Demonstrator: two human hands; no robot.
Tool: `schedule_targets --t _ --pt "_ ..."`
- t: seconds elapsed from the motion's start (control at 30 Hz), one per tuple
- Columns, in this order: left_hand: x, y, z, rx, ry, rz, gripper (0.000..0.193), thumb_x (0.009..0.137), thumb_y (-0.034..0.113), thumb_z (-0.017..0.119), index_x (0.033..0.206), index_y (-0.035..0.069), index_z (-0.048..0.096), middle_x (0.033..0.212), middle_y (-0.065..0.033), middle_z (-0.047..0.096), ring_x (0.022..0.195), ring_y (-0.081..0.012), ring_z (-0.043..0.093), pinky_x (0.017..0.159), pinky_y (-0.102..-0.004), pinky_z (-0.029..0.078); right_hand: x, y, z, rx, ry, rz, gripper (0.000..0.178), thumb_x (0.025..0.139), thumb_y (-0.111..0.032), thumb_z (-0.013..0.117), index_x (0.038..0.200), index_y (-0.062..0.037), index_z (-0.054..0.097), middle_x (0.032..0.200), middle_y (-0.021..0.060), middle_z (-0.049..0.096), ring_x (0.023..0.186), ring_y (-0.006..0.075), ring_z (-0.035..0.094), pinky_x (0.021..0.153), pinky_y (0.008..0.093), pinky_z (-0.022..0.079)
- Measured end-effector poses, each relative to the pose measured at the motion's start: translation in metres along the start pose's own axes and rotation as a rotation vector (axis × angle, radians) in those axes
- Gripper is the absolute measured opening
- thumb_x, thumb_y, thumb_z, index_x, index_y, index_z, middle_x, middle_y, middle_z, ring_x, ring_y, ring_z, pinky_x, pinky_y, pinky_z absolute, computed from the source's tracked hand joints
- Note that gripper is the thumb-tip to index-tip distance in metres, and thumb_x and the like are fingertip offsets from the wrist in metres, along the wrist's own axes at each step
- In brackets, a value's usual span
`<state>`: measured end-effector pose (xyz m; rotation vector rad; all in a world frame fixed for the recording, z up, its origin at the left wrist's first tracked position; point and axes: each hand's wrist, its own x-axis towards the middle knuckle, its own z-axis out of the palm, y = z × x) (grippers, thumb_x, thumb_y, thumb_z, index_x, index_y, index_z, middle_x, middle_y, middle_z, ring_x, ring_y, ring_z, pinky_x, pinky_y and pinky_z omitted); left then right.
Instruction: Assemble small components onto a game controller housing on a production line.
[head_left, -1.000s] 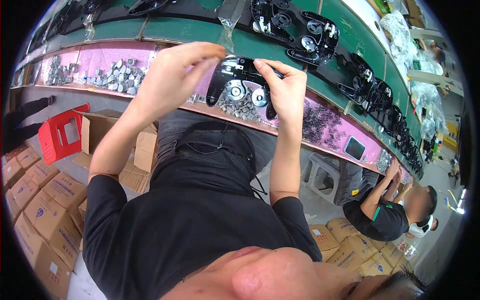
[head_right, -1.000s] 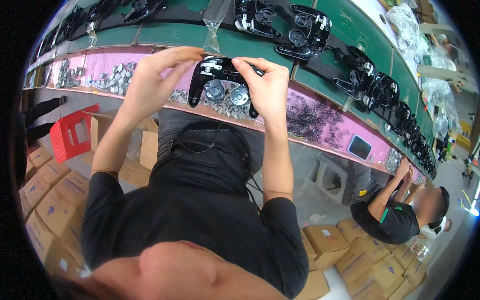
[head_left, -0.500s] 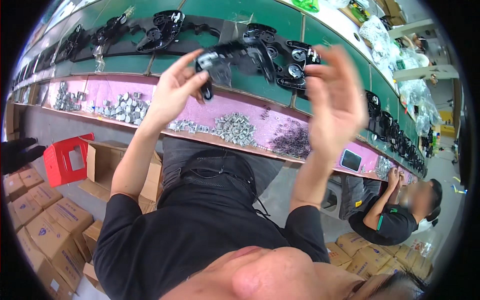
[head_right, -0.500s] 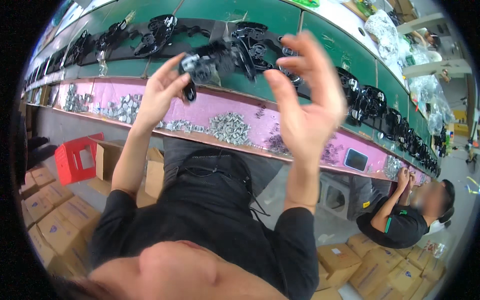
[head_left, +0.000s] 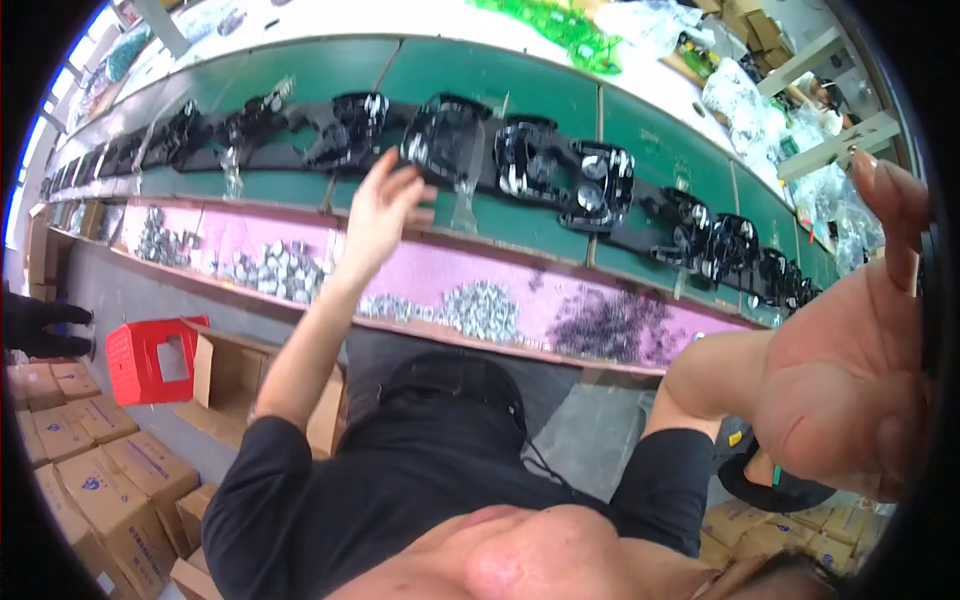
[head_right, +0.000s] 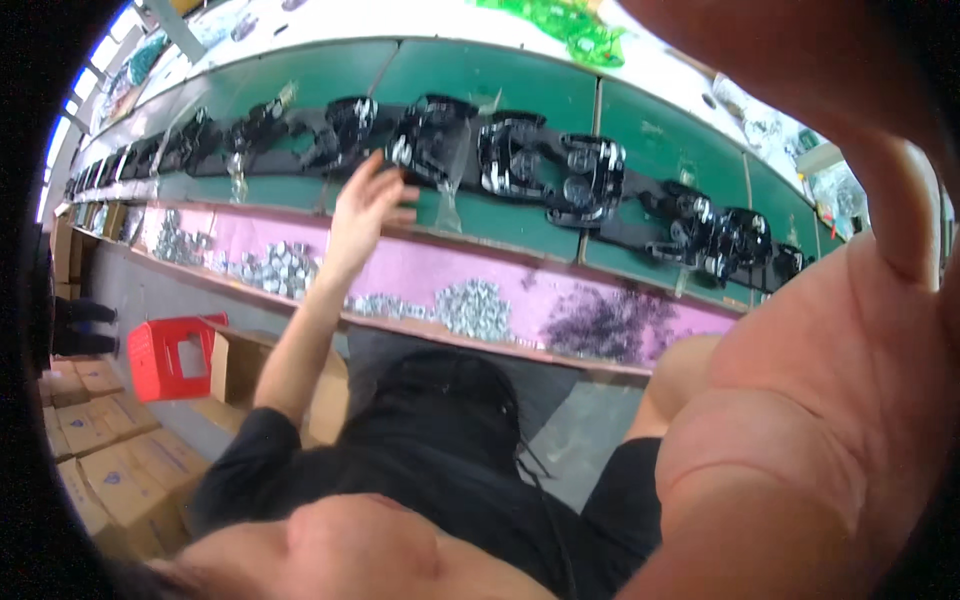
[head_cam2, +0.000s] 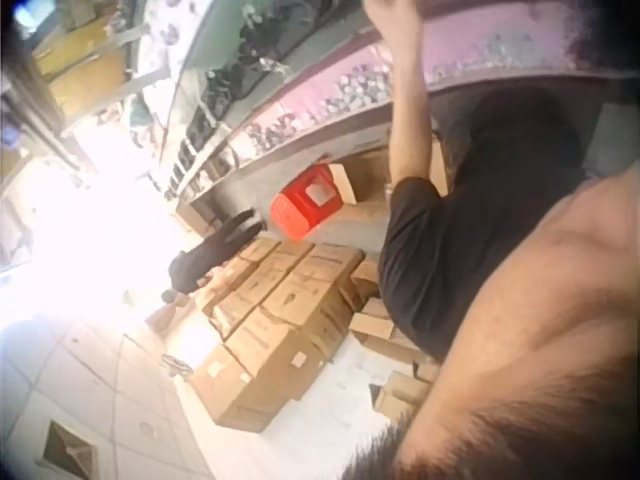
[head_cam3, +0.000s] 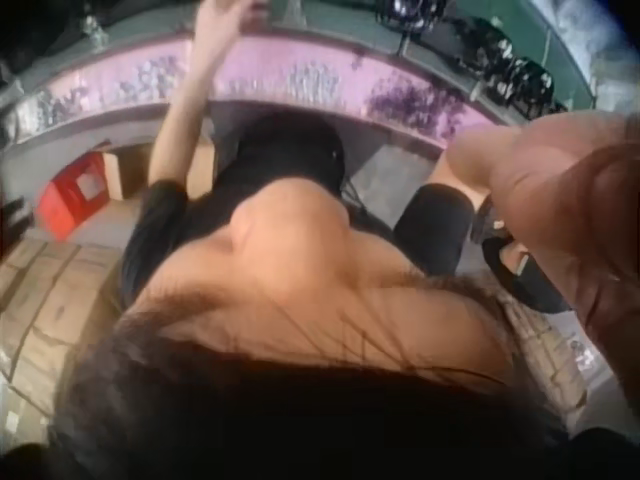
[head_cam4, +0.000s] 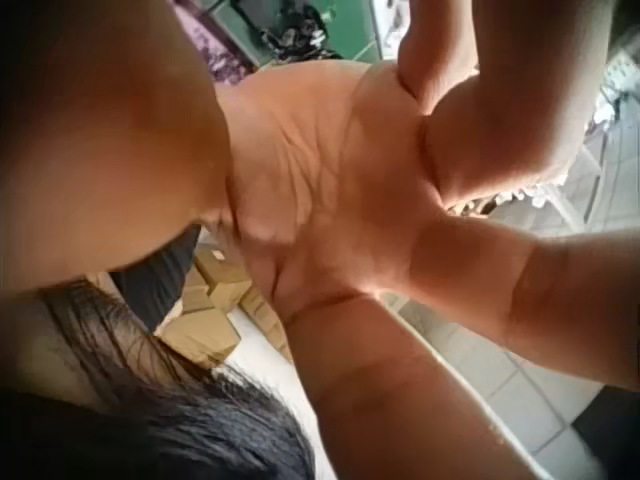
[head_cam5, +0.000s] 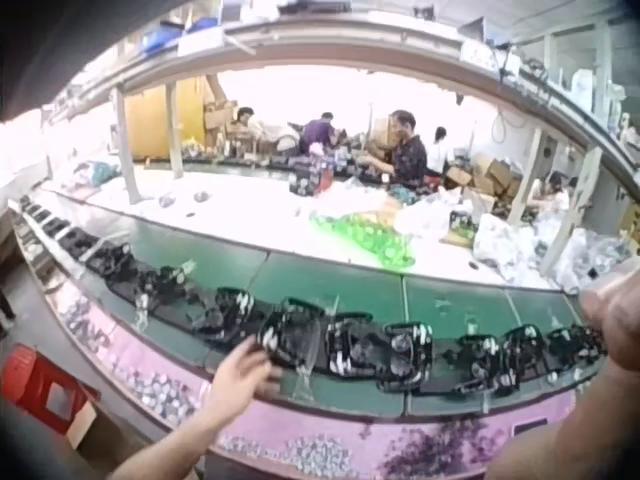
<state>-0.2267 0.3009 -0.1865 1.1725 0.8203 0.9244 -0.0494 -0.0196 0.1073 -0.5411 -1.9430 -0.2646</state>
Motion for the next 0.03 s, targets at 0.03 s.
schedule_targets --t 0.03 --pt "-0.0108 -0.0113 -0.0087 -0.005 0.011 0.051 0.072 0.104 0.007 0.064 0.164 0.001 0.025 0.151 -0.0270 0.052 0.113 -0.0295 0.071 0.086 -0.0385 0.065 -0.0292 -0.0130 -0.0271 0.000 0.006 -0.042 0.056 0.105 -0.024 0.049 0.151 0.0060 0.042 0.131 0.0387 0.061 0.104 0.0471 0.072 0.088 0.0557 0.064"
